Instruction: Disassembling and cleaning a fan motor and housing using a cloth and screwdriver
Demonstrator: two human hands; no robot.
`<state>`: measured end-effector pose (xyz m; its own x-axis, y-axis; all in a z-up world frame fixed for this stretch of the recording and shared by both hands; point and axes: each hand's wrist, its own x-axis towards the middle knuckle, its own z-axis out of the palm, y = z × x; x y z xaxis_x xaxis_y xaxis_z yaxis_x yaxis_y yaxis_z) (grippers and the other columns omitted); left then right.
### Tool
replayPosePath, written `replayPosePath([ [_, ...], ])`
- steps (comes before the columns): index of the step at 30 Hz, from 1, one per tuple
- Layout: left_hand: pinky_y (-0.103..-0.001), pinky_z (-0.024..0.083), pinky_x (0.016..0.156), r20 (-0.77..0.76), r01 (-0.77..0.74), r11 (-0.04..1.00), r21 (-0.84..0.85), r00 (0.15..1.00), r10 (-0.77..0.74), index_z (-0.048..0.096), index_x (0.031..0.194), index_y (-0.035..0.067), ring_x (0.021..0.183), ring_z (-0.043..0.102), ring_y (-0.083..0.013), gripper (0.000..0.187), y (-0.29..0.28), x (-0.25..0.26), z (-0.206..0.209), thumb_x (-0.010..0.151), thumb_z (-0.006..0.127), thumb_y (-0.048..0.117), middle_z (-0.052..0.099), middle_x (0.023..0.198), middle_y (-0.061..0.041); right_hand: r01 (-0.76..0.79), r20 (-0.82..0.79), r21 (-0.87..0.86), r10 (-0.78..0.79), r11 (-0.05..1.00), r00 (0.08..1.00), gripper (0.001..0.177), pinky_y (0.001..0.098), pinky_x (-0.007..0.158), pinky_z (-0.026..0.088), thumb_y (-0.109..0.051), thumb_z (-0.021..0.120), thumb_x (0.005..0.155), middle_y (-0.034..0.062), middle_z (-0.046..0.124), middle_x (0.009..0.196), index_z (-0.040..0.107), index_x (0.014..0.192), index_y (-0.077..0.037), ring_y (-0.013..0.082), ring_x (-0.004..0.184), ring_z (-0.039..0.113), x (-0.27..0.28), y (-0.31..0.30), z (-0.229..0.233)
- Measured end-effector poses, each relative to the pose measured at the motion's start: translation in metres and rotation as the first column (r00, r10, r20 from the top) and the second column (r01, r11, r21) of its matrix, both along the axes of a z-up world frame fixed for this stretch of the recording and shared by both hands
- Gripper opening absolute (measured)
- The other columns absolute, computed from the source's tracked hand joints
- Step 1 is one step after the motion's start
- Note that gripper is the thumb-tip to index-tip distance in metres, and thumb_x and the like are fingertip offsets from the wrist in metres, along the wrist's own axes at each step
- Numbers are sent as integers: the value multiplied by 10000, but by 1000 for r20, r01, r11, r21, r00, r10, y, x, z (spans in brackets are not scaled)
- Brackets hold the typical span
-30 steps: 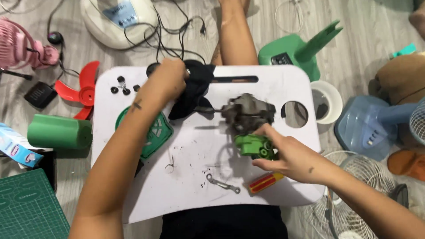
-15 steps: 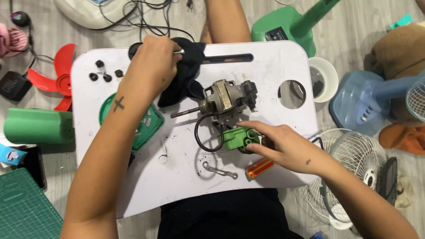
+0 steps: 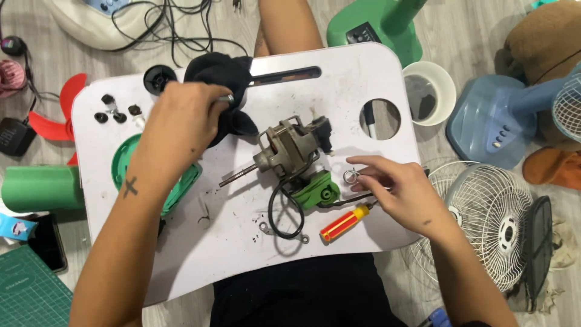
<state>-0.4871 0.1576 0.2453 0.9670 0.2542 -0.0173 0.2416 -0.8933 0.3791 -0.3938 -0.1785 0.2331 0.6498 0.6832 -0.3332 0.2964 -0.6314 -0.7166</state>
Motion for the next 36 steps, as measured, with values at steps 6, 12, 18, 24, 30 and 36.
replayPosePath([
  [6, -442, 625, 724, 22, 75, 997, -28, 997, -75, 782, 1109, -12, 822, 752, -406, 232, -8, 18, -14, 911, 676, -71, 758, 893, -230, 359, -456, 547, -91, 756, 885, 306, 419, 784, 635, 22, 561, 940, 247, 785, 938, 640, 1236, 22, 293, 821, 780, 8, -26, -40],
  [12, -474, 633, 725, -38, 120, 993, 7, 992, -120, 778, 1102, 23, 827, 751, -389, 199, 6, 31, -49, 924, 689, 7, 749, 890, -182, 650, -773, 615, 175, 447, 610, 337, 492, 714, 648, -19, 558, 956, 291, 750, 1047, 516, 1290, -20, 402, 848, 777, 16, -31, -66],
  [18, -440, 640, 725, -114, 90, 994, 53, 990, -84, 794, 1090, 99, 830, 760, -359, 247, 1, 32, -47, 910, 663, -8, 758, 883, -160, 702, -793, 610, 274, 368, 544, 431, 471, 701, 657, -35, 533, 994, 285, 742, 1114, 476, 1415, -105, 420, 900, 771, 24, -35, -60],
  [24, -475, 557, 766, -23, 57, 998, 28, 998, -57, 772, 1070, 5, 804, 693, -404, 242, -6, 25, -35, 861, 654, 31, 745, 989, -186, 673, -729, 674, 130, 304, 672, 399, 401, 755, 621, 28, 593, 1026, 324, 682, 1166, 495, 1407, -39, 396, 945, 733, 9, -35, -30],
  [30, -467, 527, 772, 96, 102, 991, 90, 989, -111, 771, 1093, -1, 878, 656, -402, 227, -11, 4, -18, 909, 691, 105, 721, 1043, -179, 382, -299, 816, -249, 433, 921, 358, 303, 775, 660, 81, 612, 987, 234, 691, 1222, 582, 1319, -52, 286, 929, 756, 0, -36, -24],
  [36, -402, 497, 736, 122, 76, 997, 8, 990, -77, 769, 1107, -37, 807, 645, -323, 200, -33, -30, 22, 941, 696, 47, 735, 1030, -150, 337, -49, 661, -409, 670, 911, 430, 258, 694, 631, 188, 645, 857, 244, 722, 1065, 575, 1262, 64, 257, 799, 746, -20, -41, -11],
])
